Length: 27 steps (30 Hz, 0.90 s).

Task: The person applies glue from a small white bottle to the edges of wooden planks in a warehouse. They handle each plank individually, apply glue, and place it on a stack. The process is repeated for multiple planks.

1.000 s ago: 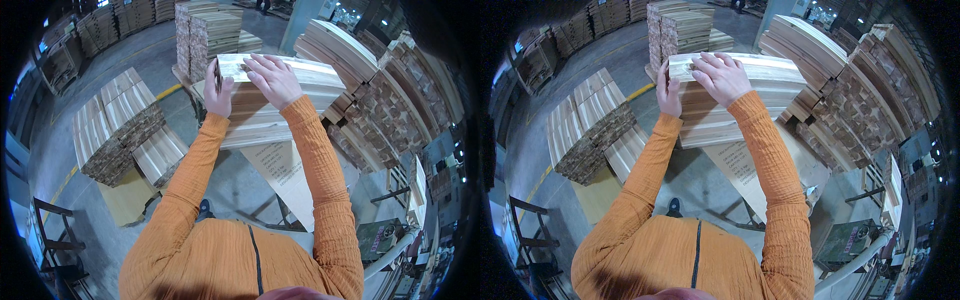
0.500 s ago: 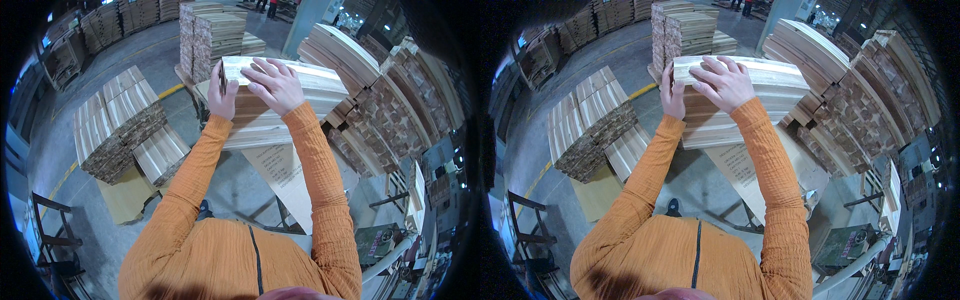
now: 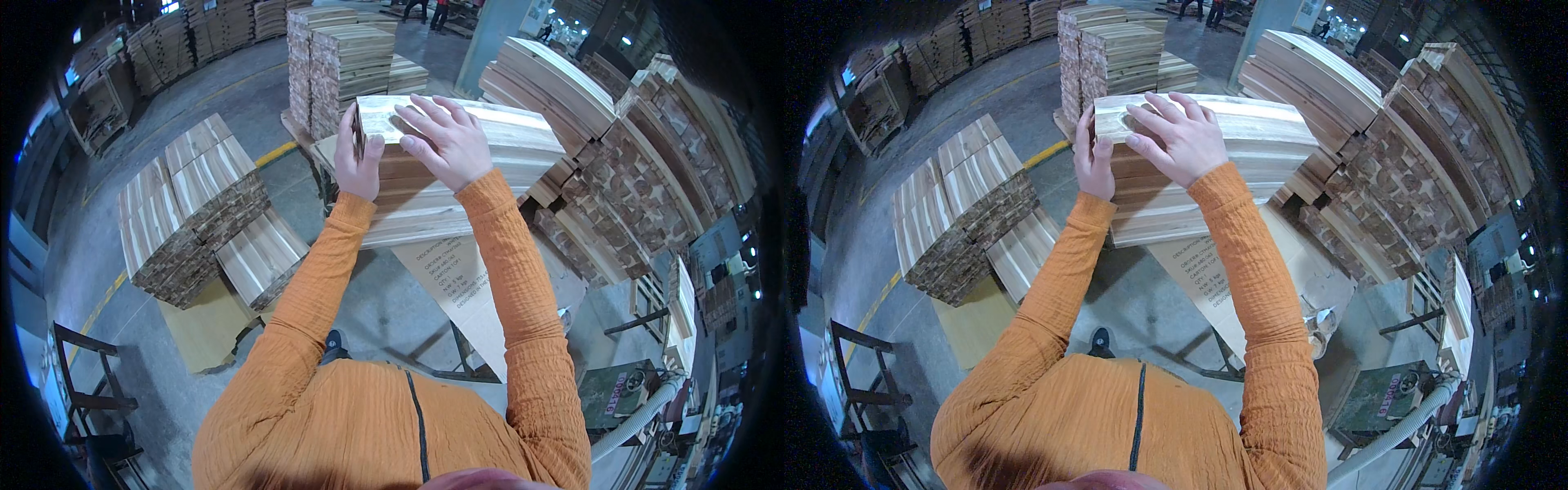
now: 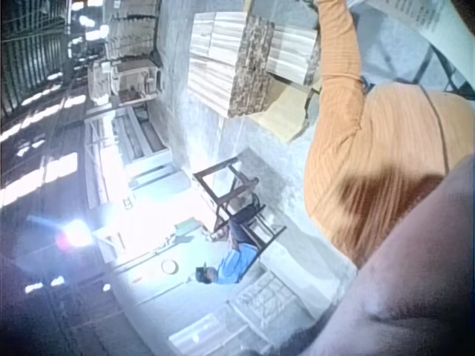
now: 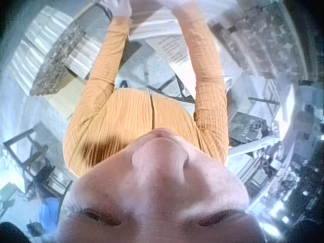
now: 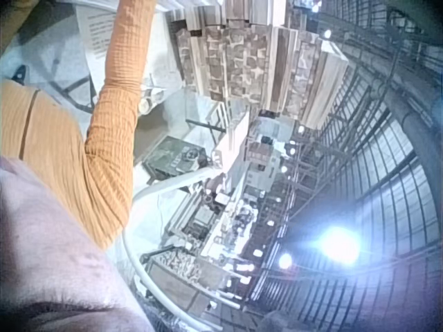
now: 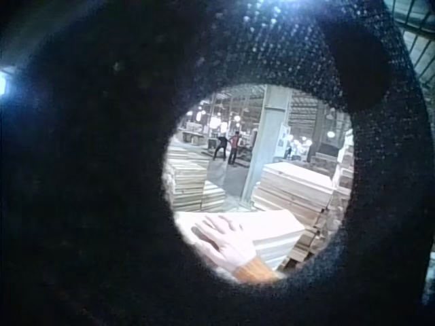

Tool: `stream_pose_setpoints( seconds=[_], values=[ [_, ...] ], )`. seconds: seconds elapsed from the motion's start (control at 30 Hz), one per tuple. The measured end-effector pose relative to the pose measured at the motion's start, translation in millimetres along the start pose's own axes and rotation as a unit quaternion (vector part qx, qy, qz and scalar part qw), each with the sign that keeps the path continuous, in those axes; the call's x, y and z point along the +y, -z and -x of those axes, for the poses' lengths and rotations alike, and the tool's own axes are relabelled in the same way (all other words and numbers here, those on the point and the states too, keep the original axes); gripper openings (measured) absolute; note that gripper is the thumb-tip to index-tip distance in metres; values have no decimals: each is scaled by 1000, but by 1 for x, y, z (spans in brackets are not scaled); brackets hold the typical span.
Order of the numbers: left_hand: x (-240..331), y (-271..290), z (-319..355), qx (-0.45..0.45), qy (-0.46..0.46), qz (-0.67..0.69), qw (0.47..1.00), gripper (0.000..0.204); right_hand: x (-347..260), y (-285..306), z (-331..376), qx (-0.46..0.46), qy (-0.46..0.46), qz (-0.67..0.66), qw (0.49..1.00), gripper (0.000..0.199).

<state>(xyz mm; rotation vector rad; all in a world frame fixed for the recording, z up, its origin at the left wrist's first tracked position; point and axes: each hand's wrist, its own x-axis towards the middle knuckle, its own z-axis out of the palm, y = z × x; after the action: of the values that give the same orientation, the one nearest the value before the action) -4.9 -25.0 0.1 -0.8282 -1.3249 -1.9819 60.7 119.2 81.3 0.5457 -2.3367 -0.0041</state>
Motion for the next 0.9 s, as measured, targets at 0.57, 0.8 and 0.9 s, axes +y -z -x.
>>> stream_pose_setpoints(
  seconds=[0.57,0.8,0.9],
  values=[
    [6,0,2,-13,-14,3,1000,68,-8,-5,2,-15,-65,55,996,48],
    [6,4,2,-12,-24,-42,999,66,-12,-2,0,-30,-67,63,995,48],
    [4,0,2,-13,-25,-27,999,65,-9,-9,1,2,-92,65,994,48]
  ],
)
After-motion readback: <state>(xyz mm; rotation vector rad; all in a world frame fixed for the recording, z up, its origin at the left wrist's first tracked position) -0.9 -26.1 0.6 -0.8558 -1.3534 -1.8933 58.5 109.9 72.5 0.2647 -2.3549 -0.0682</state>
